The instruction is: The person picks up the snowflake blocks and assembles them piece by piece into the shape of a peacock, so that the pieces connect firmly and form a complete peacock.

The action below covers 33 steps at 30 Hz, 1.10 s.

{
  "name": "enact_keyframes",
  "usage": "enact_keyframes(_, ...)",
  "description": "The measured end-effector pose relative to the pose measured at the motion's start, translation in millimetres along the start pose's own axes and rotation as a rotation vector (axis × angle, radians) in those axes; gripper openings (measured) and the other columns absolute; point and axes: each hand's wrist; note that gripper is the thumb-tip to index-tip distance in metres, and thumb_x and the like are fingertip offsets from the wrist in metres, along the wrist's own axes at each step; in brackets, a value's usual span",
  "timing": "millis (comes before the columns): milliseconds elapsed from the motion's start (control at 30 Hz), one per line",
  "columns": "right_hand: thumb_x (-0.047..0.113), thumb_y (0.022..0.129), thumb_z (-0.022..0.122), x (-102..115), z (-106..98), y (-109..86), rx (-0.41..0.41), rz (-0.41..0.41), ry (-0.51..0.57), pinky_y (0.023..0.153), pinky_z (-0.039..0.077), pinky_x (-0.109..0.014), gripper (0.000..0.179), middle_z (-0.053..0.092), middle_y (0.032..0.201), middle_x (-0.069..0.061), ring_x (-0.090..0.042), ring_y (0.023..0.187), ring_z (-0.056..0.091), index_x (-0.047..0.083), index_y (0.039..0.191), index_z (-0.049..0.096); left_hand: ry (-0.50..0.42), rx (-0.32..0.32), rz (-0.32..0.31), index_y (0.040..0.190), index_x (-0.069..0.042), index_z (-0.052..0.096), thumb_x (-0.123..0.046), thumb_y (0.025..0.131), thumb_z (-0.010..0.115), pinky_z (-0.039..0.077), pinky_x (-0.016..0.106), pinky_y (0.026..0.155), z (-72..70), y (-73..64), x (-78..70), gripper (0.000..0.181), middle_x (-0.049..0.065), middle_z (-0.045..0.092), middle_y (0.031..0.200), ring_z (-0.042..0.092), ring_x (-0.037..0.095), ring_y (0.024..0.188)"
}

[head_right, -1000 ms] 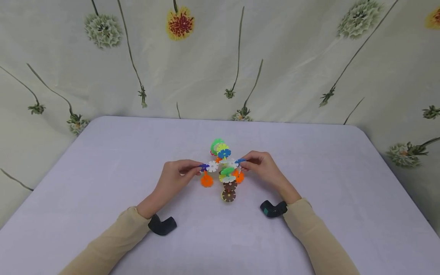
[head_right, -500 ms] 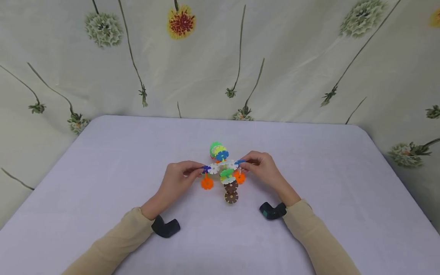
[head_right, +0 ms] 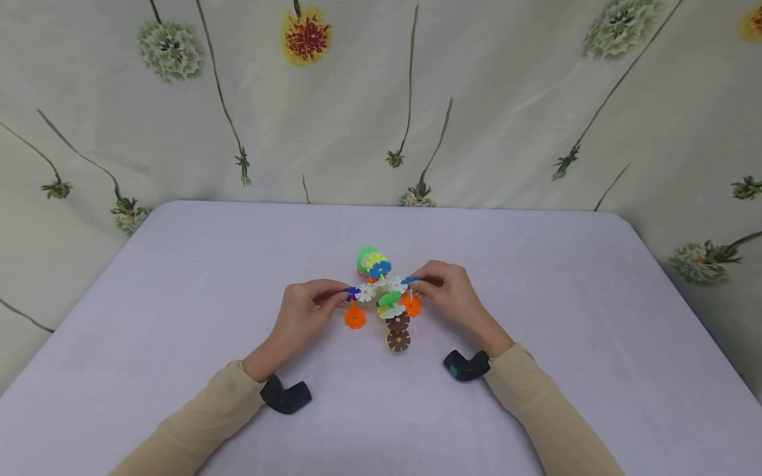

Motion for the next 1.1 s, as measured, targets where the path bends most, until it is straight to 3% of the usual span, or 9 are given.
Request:
enact_keyframes(233,-0.011,0.081,0.066,-0.3,2.9,1.1,-0.028,0.003,0.012,0.059,0.053,-0.029,0.006,0.064,0.077,-0.010,-0.019,0.065,0.062,-0.007,0.084,0.068,-0.053,0.000,-0.004,0.093,0.001,0.071,0.002,0.081,0.071,0.052,0.021,0.066,1.3,0.2,2.3,0.012,0.008,0.069,0.085,0.065,0.011,0.071)
enact_keyframes(367,-0.007,0.083,0.065,-1.4,8.1,4.6,-0.027,0.027,0.049,0.062,0.053,-0.029,0.006,0.064,0.080,-0.013,-0.021,0.068,0.062,-0.008,0.088,0.068,-0.080,0.033,-0.080,0.101,-0.002,0.070,-0.004,0.079,0.075,0.052,0.022,0.066,-2.7,2.2,4.7,0.023,0.003,0.067,0.086,0.062,0.011,0.073)
enact_keyframes(567,-0.007,0.084,0.065,-2.0,9.9,5.9,-0.019,0.069,0.059,0.064,0.053,-0.027,0.005,0.065,0.080,-0.012,-0.021,0.069,0.062,-0.008,0.088,0.068,-0.038,0.123,-0.181,0.109,-0.003,0.068,-0.026,0.072,0.082,0.049,0.024,0.061,1.4,9.7,4.5,0.045,0.002,0.059,0.087,0.054,0.014,0.070)
enact_keyframes(733,-0.005,0.085,0.064,1.5,10.7,3.4,0.040,0.119,0.071,0.065,0.054,-0.030,0.007,0.065,0.085,-0.013,-0.021,0.073,0.064,-0.008,0.091,0.066,-0.029,0.098,-0.197,0.104,-0.002,0.070,-0.025,0.070,0.083,0.047,0.027,0.061,3.5,9.9,2.1,0.042,0.001,0.056,0.084,0.051,0.016,0.072)
enact_keyframes(867,0.002,0.087,0.064,4.2,9.3,1.5,0.113,0.140,0.008,0.067,0.054,-0.031,0.017,0.064,0.094,-0.010,-0.021,0.079,0.063,-0.002,0.104,0.064,-0.035,0.105,-0.209,0.104,-0.005,0.070,-0.022,0.071,0.083,0.047,0.026,0.061,2.5,8.6,2.4,0.040,0.000,0.055,0.084,0.050,0.015,0.072)
enact_keyframes(1000,0.009,0.086,0.068,5.0,6.9,0.6,0.224,0.077,-0.093,0.071,0.051,-0.031,0.036,0.058,0.107,-0.008,-0.021,0.087,0.056,0.004,0.121,0.059,-0.042,0.100,-0.190,0.104,-0.005,0.071,-0.019,0.071,0.083,0.047,0.026,0.060,1.6,7.8,2.8,0.038,0.000,0.055,0.083,0.051,0.015,0.071)
enact_keyframes(1100,0.008,0.084,0.070,5.4,6.9,1.1,0.242,0.002,-0.139,0.068,0.047,-0.029,0.039,0.055,0.106,-0.007,-0.020,0.084,0.051,0.002,0.121,0.060,-0.045,0.105,-0.163,0.104,-0.005,0.071,-0.019,0.071,0.083,0.048,0.025,0.061,1.7,7.6,2.9,0.038,-0.001,0.055,0.082,0.051,0.014,0.072)
Point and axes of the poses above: each hand's wrist, its own y-axis towards the middle knuckle, its own z-axis out of the palm, x = y × z
